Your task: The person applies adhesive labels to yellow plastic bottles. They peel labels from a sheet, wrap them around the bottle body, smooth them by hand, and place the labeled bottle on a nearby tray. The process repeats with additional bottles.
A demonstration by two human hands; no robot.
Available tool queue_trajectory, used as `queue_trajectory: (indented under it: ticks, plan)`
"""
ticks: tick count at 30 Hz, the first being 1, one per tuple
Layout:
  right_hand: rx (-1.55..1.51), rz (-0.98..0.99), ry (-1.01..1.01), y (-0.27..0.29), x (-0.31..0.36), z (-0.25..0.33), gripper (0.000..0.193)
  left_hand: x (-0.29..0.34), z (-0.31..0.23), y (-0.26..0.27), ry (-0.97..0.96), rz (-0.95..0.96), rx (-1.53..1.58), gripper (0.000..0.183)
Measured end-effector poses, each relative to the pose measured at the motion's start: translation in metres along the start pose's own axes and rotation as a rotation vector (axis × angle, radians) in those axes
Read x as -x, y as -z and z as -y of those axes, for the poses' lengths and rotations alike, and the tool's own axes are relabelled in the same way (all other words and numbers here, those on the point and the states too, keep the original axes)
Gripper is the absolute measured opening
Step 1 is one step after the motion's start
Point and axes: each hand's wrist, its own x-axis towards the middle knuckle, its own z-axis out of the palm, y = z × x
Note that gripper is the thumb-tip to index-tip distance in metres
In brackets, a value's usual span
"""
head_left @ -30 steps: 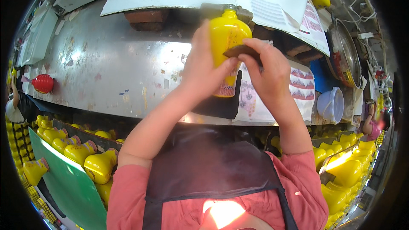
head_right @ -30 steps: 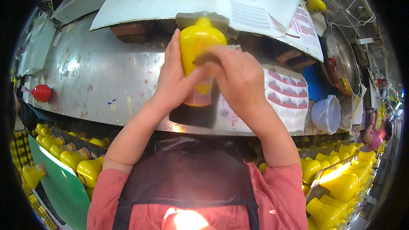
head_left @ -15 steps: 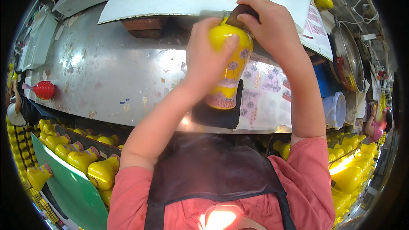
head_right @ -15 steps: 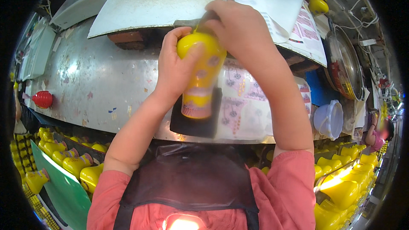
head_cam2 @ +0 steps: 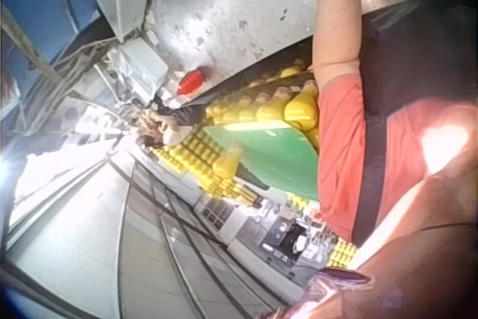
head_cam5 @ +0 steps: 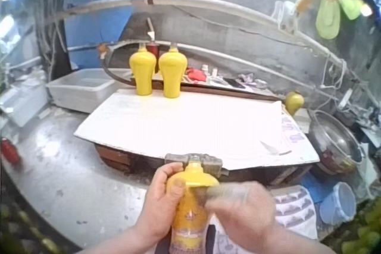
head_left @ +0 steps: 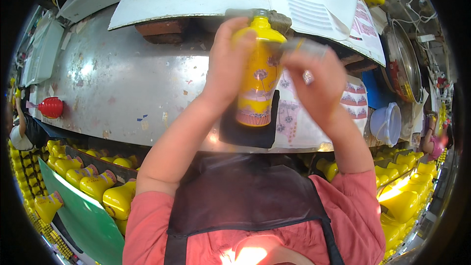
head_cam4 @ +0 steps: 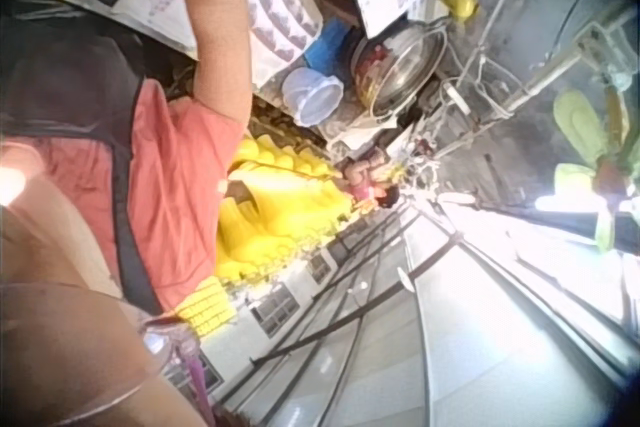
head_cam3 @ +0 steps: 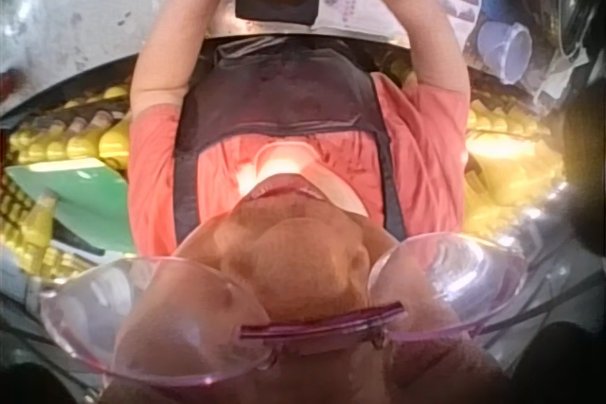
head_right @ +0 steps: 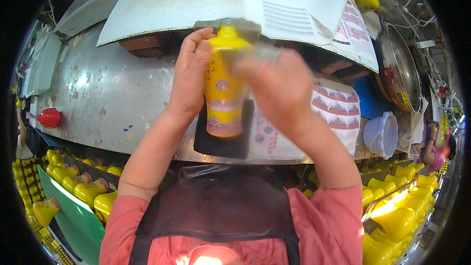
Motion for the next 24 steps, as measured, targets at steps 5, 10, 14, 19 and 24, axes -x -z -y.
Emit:
queue_trajectory:
  ticks: [5,10,14,19,24]
  plan:
    - [-0.323,0.149,0.165,0.001,0.050,0.034,0.030,-0.002,-0.002,-0.003,0.033,0.024,-0.036,0.036]
    - [-0.342,-0.119,-0.550,-0.018,0.051,0.019,0.029,0.002,-0.003,0.000,-0.002,0.063,0.230,0.039]
    - [-0.543,-0.324,-0.836,-0.025,0.049,-0.005,0.023,0.008,-0.006,-0.001,0.097,0.002,0.238,0.047]
    - [-0.943,-0.145,-1.140,-0.008,0.068,-0.008,0.020,0.027,-0.018,0.003,0.547,0.129,0.721,0.062]
    - [-0.958,0.102,-1.230,-0.010,0.065,0.003,0.033,0.034,-0.030,0.005,0.394,0.233,0.675,0.063]
